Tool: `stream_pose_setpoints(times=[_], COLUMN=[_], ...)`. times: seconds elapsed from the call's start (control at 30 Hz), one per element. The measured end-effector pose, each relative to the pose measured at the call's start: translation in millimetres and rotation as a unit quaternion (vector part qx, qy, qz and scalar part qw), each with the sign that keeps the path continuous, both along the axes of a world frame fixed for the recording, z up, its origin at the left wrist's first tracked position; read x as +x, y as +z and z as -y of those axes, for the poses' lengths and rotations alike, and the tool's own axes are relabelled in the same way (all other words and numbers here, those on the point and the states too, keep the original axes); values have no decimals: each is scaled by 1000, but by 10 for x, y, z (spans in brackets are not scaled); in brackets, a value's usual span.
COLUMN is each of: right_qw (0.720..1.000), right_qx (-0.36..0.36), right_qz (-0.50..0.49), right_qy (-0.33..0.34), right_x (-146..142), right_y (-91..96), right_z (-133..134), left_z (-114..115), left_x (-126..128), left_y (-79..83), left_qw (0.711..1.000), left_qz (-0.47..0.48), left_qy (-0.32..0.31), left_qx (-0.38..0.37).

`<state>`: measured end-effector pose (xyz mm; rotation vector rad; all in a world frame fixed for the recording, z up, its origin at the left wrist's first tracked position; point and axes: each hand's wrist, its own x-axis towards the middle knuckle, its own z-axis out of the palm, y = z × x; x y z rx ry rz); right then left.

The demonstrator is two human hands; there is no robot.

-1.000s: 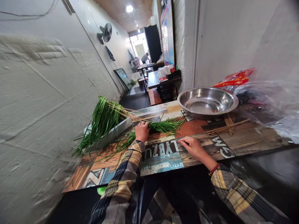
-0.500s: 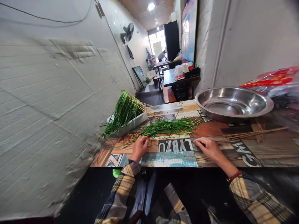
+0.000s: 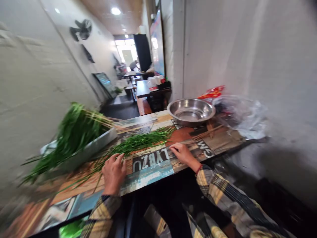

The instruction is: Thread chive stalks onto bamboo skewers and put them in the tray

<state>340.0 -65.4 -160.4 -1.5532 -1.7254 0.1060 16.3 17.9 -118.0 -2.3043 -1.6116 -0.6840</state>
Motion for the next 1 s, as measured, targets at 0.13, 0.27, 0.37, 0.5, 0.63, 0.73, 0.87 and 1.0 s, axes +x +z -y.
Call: stream_pose_setpoints(times=[0.13,0.27,0.37,0.5,0.63,0.73,0.87,1.0], right_qw=[999,995,988,968,947,933,919,912], right_qx=[-2,-13,-34,-77,-113,-123,-111,-72], right_qz=[35,86,134,197,258,298,344,380], right_qy=[-33,-44,-76,-135,-153,-159,-160,-137], right_x=[-15,161,539,1131,1477,1549,1505,1320], right_y=[40,126,222,316,305,276,334,527], right_z=[-17,55,130,222,271,298,328,349], left_z=[200,332,329,318,342,359,362,366], left_x=[555,1049,1188,1177,1157,1160,1158,1158], left_y=[12,-129,-314,-469,-472,-458,-463,-466], left_qw=[995,980,961,947,944,944,943,941], left_qz=[-4,37,82,134,159,163,172,183], left_qy=[-97,-194,-261,-285,-279,-276,-271,-268], left_qx=[15,-12,-35,-61,-72,-76,-83,-96])
